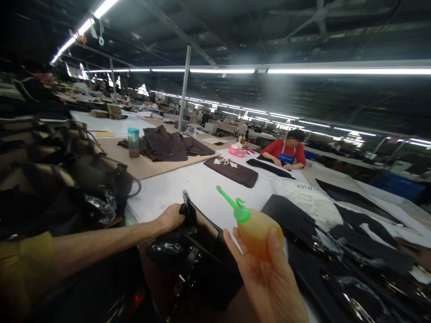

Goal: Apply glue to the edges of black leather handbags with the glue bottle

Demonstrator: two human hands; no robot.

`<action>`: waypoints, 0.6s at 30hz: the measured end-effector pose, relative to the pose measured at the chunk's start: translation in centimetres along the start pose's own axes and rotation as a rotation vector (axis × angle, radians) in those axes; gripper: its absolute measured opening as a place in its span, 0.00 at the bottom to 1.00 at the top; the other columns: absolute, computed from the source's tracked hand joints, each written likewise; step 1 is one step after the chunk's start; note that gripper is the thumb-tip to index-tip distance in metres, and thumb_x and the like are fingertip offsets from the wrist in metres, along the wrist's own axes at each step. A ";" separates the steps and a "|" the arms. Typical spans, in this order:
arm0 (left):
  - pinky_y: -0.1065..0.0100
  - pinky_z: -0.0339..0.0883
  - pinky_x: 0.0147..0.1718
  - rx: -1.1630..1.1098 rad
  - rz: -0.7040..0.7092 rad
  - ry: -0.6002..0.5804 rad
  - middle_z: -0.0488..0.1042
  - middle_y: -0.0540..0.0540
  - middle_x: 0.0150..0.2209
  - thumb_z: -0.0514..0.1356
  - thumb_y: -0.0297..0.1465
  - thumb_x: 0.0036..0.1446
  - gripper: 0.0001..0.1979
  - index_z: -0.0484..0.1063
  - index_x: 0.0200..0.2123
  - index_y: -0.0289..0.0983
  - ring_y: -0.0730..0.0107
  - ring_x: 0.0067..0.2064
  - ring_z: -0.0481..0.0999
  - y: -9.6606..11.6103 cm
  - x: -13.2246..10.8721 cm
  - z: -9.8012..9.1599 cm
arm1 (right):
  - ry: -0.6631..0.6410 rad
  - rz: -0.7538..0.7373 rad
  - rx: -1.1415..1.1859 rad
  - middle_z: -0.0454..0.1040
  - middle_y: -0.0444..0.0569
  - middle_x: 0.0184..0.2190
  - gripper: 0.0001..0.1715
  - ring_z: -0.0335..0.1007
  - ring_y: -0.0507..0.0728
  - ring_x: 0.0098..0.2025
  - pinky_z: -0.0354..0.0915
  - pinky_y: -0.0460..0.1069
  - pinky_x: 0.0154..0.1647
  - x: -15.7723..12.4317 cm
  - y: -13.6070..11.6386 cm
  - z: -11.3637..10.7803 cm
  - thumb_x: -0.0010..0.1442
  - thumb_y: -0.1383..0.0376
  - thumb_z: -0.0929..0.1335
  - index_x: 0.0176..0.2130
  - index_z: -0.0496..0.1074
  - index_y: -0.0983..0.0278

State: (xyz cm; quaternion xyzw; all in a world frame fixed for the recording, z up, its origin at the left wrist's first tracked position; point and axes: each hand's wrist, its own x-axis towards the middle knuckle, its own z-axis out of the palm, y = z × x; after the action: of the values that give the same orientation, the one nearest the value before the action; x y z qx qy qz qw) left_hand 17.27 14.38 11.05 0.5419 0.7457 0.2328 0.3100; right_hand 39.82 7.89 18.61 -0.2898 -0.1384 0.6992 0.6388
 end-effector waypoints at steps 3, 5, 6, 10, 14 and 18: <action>0.68 0.67 0.36 -0.012 0.054 -0.014 0.78 0.41 0.33 0.54 0.21 0.45 0.10 0.74 0.30 0.32 0.59 0.40 0.76 -0.5 0.7 0.0 | 0.022 -0.007 0.027 0.74 0.52 0.45 0.20 0.69 0.62 0.46 0.60 0.71 0.51 0.2 -0.1 -0.1 0.57 0.55 0.70 0.47 0.71 0.60; 0.68 0.67 0.36 -0.025 0.083 -0.023 0.77 0.40 0.33 0.52 0.19 0.44 0.12 0.74 0.30 0.31 0.60 0.39 0.76 -0.6 1.1 0.0 | 0.024 -0.006 0.036 0.74 0.53 0.45 0.19 0.70 0.62 0.46 0.60 0.71 0.51 0.4 -0.2 -0.2 0.57 0.55 0.70 0.47 0.71 0.61; 0.68 0.67 0.36 -0.033 0.098 -0.031 0.77 0.40 0.33 0.52 0.18 0.44 0.13 0.74 0.31 0.30 0.60 0.39 0.76 -0.6 1.3 0.0 | 0.024 -0.006 0.039 0.74 0.52 0.45 0.19 0.69 0.62 0.46 0.60 0.71 0.52 0.5 -0.2 -0.3 0.57 0.55 0.70 0.46 0.71 0.61; 0.70 0.68 0.35 -0.108 0.176 -0.136 0.78 0.44 0.33 0.57 0.22 0.45 0.10 0.75 0.33 0.31 0.63 0.37 0.76 -0.4 1.8 0.3 | 0.044 -0.033 0.041 0.74 0.51 0.44 0.17 0.70 0.62 0.46 0.61 0.71 0.51 0.9 -0.3 -0.3 0.56 0.56 0.71 0.44 0.72 0.60; 0.70 0.69 0.30 -0.273 0.174 -0.221 0.78 0.47 0.30 0.67 0.29 0.37 0.15 0.75 0.33 0.32 0.63 0.33 0.76 -0.5 2.7 1.0 | 0.065 -0.021 0.024 0.75 0.51 0.43 0.19 0.70 0.61 0.45 0.61 0.70 0.51 0.6 -0.3 -0.1 0.56 0.54 0.71 0.45 0.72 0.61; 0.69 0.68 0.29 -0.310 0.116 -0.184 0.76 0.48 0.27 0.68 0.38 0.35 0.17 0.75 0.29 0.33 0.63 0.31 0.76 -0.3 3.6 1.4 | 0.009 -0.051 -0.068 0.76 0.49 0.39 0.16 0.71 0.60 0.42 0.61 0.68 0.52 0.0 -0.2 0.3 0.56 0.54 0.71 0.40 0.74 0.62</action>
State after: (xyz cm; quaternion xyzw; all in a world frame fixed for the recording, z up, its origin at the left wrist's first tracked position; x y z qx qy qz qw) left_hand 17.29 17.70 9.14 0.5488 0.6367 0.3120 0.4428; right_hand 39.76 7.93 18.96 -0.3108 -0.1663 0.6762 0.6469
